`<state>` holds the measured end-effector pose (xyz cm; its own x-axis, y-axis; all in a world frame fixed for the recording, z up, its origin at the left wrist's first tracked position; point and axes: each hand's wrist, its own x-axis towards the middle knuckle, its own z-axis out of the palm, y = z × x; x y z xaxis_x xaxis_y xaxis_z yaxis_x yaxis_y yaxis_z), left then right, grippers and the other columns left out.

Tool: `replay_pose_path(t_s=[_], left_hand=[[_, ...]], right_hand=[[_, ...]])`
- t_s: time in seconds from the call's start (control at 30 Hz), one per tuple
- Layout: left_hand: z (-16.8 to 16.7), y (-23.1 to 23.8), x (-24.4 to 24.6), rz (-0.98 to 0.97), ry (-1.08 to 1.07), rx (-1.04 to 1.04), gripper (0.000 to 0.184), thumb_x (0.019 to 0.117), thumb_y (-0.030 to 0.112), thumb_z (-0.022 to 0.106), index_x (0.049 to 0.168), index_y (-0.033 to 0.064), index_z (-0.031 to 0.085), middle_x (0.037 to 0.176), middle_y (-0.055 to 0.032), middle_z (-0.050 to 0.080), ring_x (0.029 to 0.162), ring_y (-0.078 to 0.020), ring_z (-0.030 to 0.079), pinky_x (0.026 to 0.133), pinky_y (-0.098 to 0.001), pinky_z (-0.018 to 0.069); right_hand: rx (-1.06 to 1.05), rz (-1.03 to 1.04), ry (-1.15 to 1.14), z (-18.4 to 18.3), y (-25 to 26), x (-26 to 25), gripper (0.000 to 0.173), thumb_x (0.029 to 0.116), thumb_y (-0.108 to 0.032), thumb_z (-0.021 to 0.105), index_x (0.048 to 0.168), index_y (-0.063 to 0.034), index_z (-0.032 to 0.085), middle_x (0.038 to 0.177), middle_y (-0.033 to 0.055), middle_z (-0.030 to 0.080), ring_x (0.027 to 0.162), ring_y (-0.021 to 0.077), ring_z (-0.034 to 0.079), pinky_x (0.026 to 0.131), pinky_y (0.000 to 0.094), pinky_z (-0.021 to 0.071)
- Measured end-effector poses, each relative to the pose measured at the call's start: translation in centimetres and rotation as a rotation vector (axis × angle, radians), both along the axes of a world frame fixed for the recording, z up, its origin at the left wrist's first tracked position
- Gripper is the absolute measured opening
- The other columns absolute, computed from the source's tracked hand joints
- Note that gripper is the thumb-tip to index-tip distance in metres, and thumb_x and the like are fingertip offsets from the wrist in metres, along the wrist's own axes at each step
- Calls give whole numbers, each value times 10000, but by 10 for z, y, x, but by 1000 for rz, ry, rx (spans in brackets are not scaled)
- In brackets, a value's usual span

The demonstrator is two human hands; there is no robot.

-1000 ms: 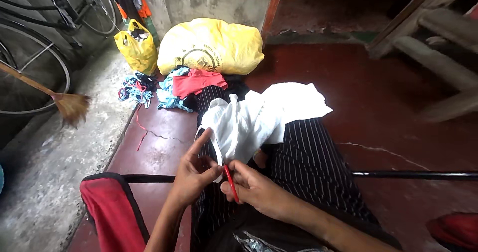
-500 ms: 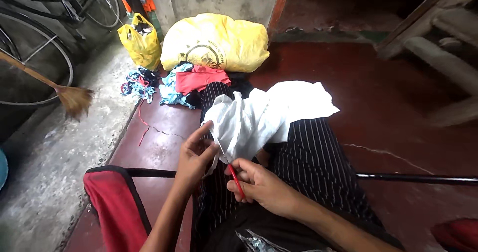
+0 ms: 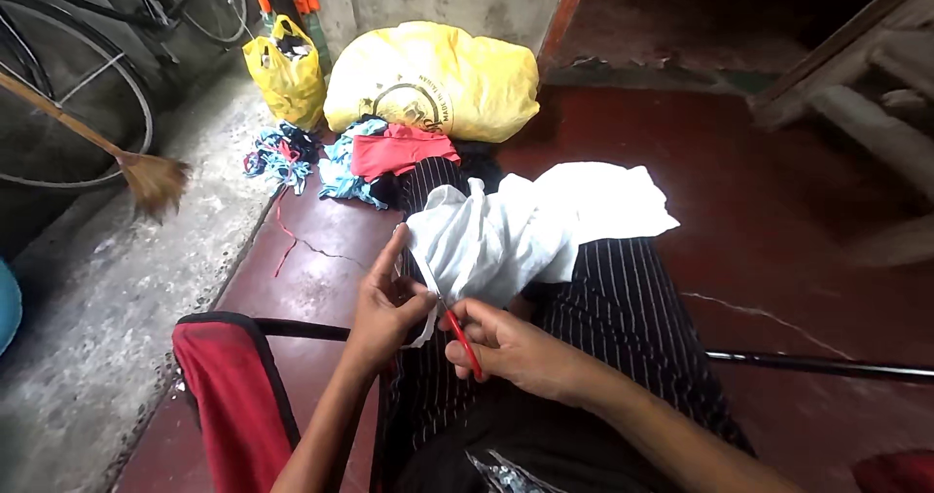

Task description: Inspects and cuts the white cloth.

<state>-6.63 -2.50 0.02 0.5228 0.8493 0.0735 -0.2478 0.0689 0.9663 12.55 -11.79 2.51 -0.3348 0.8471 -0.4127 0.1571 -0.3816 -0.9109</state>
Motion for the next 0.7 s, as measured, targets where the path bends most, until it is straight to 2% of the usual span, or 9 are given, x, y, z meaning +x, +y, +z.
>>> replay_pose_path(t_s=[0.2, 0.43, 0.57, 0.7], left_hand=[[0, 1, -2, -10, 13, -3, 981, 804, -77, 695, 1621, 276, 282, 1571, -13, 390, 710, -122, 625, 627, -289, 578], [-3, 0, -3, -52, 0, 1, 1060, 792, -48, 742, 1635, 300, 203, 1577, -29, 361, 699, -117, 616, 620, -284, 578], [-3, 0, -4, -58, -32, -19, 1148, 775, -78, 745, 1642, 328, 113, 1577, -37, 357, 684, -123, 618, 602, -281, 577], [-5, -1, -5, -75, -34, -30, 1203, 767, -102, 749, 1638, 338, 46, 1597, -34, 335, 669, -121, 625, 610, -282, 585]], right_hand=[[-19, -27, 60, 3, -1, 2, 300, 1008, -246, 642, 1253, -98, 551, 869, 18, 669, 755, 97, 662, 715, 260, 567], [13, 15, 60, 8, 8, 4, 332, 1006, -331, 628, 1248, -126, 532, 852, 9, 669, 763, 84, 649, 714, 241, 537], [8, -27, 57, 6, 8, 4, 288, 1008, -259, 640, 1240, -111, 555, 843, 19, 663, 742, 99, 656, 707, 251, 558], [19, -9, 50, 6, 11, 6, 264, 1012, -262, 630, 1220, -120, 550, 848, 16, 672, 747, 92, 656, 703, 243, 549]])
